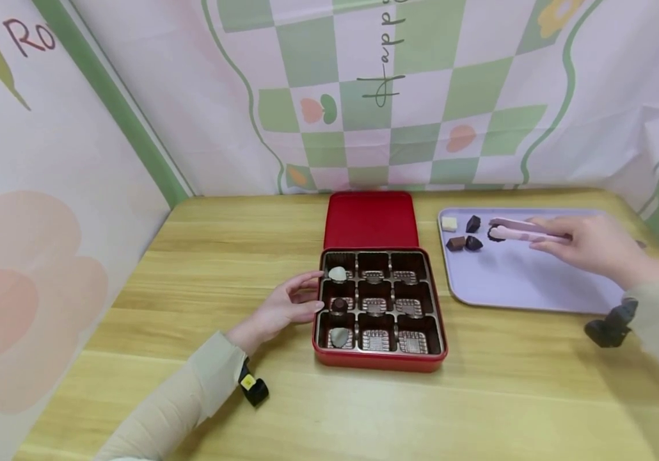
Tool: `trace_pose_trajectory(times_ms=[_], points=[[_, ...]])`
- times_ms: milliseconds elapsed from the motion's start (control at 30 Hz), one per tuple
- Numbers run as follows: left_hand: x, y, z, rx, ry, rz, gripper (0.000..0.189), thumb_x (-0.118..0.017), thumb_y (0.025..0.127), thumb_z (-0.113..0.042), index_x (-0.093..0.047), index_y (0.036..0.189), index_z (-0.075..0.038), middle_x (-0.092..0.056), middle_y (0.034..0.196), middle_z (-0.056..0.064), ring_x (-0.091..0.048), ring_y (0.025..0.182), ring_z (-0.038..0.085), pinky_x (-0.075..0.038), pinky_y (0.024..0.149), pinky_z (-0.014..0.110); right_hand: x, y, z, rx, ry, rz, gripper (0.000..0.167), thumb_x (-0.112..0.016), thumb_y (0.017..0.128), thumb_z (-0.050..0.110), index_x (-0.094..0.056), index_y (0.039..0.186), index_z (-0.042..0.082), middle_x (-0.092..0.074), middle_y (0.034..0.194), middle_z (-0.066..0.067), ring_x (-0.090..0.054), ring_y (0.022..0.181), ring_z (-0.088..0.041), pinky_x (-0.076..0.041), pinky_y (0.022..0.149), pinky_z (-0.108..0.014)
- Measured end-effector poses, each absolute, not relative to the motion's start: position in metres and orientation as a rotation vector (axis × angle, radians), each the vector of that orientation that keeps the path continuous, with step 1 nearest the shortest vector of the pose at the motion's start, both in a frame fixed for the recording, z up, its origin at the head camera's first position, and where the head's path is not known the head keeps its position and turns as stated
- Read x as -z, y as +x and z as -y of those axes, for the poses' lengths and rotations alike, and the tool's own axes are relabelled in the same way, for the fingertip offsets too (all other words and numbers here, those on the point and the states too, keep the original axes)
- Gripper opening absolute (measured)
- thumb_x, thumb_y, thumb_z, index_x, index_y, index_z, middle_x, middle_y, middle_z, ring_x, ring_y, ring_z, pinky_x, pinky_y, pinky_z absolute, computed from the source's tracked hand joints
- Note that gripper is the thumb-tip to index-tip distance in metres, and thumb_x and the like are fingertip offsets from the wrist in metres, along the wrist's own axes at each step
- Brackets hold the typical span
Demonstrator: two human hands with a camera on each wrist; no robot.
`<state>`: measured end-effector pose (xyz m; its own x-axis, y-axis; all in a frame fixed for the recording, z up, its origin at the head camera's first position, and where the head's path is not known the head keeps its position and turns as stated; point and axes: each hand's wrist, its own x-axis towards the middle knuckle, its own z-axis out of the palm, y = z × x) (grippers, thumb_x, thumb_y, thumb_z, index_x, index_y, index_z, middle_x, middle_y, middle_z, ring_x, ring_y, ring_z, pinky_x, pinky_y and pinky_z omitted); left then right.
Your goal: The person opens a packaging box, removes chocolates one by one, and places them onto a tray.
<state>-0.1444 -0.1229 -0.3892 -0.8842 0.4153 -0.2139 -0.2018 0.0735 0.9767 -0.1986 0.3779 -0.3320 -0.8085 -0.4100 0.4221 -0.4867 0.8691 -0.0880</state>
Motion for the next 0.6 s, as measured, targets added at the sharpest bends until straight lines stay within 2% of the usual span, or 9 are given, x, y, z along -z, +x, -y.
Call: trace_pose_trajectory(times_ms=[67,133,367,500,600], points=[[0.389,-0.144,0.123,-1.861,0.211,-1.920,0.065,-0.061,0.086,0.002,-0.036,0.145,-0.010,-0.039,0.140,0.023,-0.048,0.121,0.031,-0.056,0.089,0.039,0.334,-0.201,-0.380,-0.256,0.638,2.680,0.046,-0.084,0.062,0.017,-0.071,0.103,0.001,-0.070,0.089,-0.024,-0.063,0.062,-0.034,-0.045,0.050,-0.039],[0.390,-0.145,0.123,-1.859,0.208,-1.923,0.065,-0.062,0.086,0.002,-0.036,0.145,-0.010,-0.040,0.140,0.022,-0.048,0.120,0.030,-0.056,0.089,0.038,0.336,-0.203,-0.382,-0.244,0.611,2.716,0.047,-0.084,0.064,0.020,-0.071,0.105,0.001,-0.069,0.091,-0.026,-0.064,0.066,-0.039,-0.046,0.050,-0.042],[0.392,-0.145,0.124,-1.853,0.189,-1.922,0.066,-0.062,0.085,0.003,-0.038,0.144,-0.012,-0.040,0.139,0.020,-0.048,0.120,0.029,-0.056,0.089,0.038,0.343,-0.209,-0.387,-0.245,0.560,2.799,0.046,-0.080,0.070,0.022,-0.069,0.110,0.002,-0.068,0.093,-0.027,-0.062,0.061,-0.035,-0.045,0.049,-0.042],[0.391,-0.145,0.123,-1.856,0.199,-1.921,0.066,-0.062,0.085,0.002,-0.037,0.145,-0.011,-0.040,0.140,0.021,-0.048,0.121,0.031,-0.056,0.089,0.039,0.347,-0.210,-0.390,-0.304,0.517,2.866,0.047,-0.078,0.074,0.022,-0.066,0.114,0.001,-0.066,0.098,-0.031,-0.063,0.072,-0.044,-0.050,0.060,-0.052],[0.389,-0.145,0.123,-1.857,0.203,-1.922,0.066,-0.062,0.085,0.002,-0.037,0.145,-0.011,-0.039,0.140,0.022,-0.047,0.122,0.032,-0.055,0.090,0.039,0.350,-0.211,-0.391,-0.354,0.477,2.925,0.047,-0.076,0.079,0.024,-0.063,0.116,-0.001,-0.063,0.103,-0.033,-0.060,0.084,-0.052,-0.048,0.071,-0.060]])
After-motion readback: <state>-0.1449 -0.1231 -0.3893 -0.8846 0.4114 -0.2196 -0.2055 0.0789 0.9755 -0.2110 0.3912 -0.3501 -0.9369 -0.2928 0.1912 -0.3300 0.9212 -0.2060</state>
